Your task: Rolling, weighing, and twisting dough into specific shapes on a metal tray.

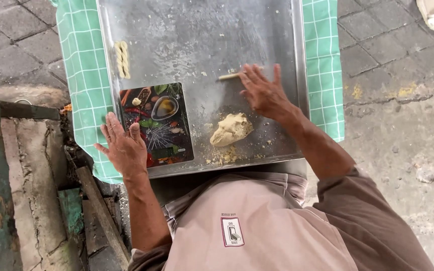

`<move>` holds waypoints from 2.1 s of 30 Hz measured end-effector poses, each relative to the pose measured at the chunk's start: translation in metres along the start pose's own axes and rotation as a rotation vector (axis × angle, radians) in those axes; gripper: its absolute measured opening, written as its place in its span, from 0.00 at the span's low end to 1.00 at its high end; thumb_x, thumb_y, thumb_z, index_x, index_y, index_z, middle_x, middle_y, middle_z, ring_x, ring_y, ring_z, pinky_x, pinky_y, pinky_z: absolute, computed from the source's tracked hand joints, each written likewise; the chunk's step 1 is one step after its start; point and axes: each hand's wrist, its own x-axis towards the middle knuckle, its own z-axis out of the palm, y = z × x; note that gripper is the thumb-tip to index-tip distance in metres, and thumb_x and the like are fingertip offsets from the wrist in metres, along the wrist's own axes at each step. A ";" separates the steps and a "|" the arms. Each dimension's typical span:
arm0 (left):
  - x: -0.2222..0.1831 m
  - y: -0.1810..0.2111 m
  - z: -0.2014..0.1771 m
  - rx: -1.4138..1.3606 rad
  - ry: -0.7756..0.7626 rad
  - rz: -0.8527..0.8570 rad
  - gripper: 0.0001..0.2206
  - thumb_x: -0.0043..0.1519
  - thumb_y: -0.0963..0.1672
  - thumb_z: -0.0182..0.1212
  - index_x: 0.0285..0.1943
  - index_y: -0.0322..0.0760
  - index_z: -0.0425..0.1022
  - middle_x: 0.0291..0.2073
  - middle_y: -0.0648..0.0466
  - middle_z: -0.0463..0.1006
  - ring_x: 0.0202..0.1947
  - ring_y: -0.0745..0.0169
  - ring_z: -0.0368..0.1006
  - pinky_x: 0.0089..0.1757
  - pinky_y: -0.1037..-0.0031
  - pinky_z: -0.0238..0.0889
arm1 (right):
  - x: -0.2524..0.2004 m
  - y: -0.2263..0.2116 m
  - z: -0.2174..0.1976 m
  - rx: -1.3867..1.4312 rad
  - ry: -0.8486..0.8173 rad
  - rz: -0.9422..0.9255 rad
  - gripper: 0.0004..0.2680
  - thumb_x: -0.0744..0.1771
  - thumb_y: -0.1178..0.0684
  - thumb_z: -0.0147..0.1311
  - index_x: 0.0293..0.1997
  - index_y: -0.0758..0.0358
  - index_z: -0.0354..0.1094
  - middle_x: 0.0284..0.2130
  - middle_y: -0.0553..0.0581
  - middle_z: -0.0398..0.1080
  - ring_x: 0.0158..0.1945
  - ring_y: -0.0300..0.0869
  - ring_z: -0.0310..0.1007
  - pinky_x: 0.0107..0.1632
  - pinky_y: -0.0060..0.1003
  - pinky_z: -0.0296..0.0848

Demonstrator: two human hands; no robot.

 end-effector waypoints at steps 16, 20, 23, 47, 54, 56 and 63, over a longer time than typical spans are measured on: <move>-0.008 0.049 -0.045 -0.541 0.000 0.134 0.29 0.74 0.57 0.35 0.72 0.35 0.65 0.71 0.38 0.63 0.71 0.31 0.56 0.59 0.21 0.34 | 0.005 0.015 -0.016 0.441 0.360 -0.072 0.02 0.71 0.54 0.59 0.42 0.51 0.75 0.32 0.52 0.76 0.38 0.50 0.79 0.43 0.41 0.76; -0.015 0.111 -0.047 -0.963 -0.242 0.271 0.25 0.72 0.52 0.44 0.71 0.33 0.67 0.67 0.34 0.67 0.68 0.32 0.62 0.62 0.35 0.54 | -0.025 -0.037 -0.108 0.802 0.366 -0.041 0.05 0.70 0.65 0.58 0.49 0.66 0.76 0.35 0.64 0.78 0.39 0.50 0.81 0.44 0.42 0.79; -0.016 0.152 -0.037 -1.066 -0.480 0.311 0.32 0.69 0.59 0.46 0.74 0.37 0.63 0.69 0.35 0.65 0.68 0.31 0.62 0.61 0.35 0.57 | -0.037 -0.039 -0.122 0.891 0.298 -0.063 0.07 0.72 0.64 0.53 0.54 0.69 0.73 0.39 0.68 0.76 0.41 0.48 0.78 0.46 0.44 0.81; -0.057 0.191 0.020 -1.716 -0.842 -0.060 0.18 0.71 0.44 0.55 0.68 0.30 0.70 0.54 0.41 0.80 0.58 0.54 0.75 0.56 0.57 0.69 | -0.042 -0.065 -0.124 1.326 0.150 0.050 0.09 0.72 0.58 0.51 0.58 0.70 0.63 0.45 0.59 0.66 0.47 0.42 0.76 0.49 0.42 0.83; -0.059 0.185 0.030 -1.826 -1.005 -0.124 0.23 0.68 0.38 0.52 0.75 0.32 0.63 0.63 0.40 0.74 0.65 0.51 0.69 0.56 0.60 0.70 | -0.044 -0.058 -0.103 1.351 0.143 0.070 0.07 0.72 0.60 0.49 0.56 0.70 0.64 0.45 0.60 0.62 0.48 0.45 0.75 0.52 0.47 0.82; -0.061 0.187 0.026 -1.794 -0.956 -0.147 0.23 0.69 0.42 0.58 0.74 0.31 0.62 0.63 0.42 0.75 0.63 0.55 0.72 0.55 0.65 0.72 | -0.047 -0.059 -0.100 1.291 0.136 0.105 0.07 0.72 0.60 0.49 0.56 0.70 0.65 0.46 0.64 0.65 0.48 0.46 0.74 0.53 0.48 0.80; -0.060 0.182 0.038 -1.711 -0.881 -0.153 0.21 0.69 0.43 0.60 0.70 0.30 0.67 0.55 0.41 0.81 0.54 0.55 0.79 0.49 0.69 0.76 | -0.056 -0.065 -0.107 1.192 0.140 0.067 0.07 0.72 0.60 0.50 0.55 0.71 0.68 0.48 0.65 0.67 0.49 0.44 0.73 0.51 0.44 0.80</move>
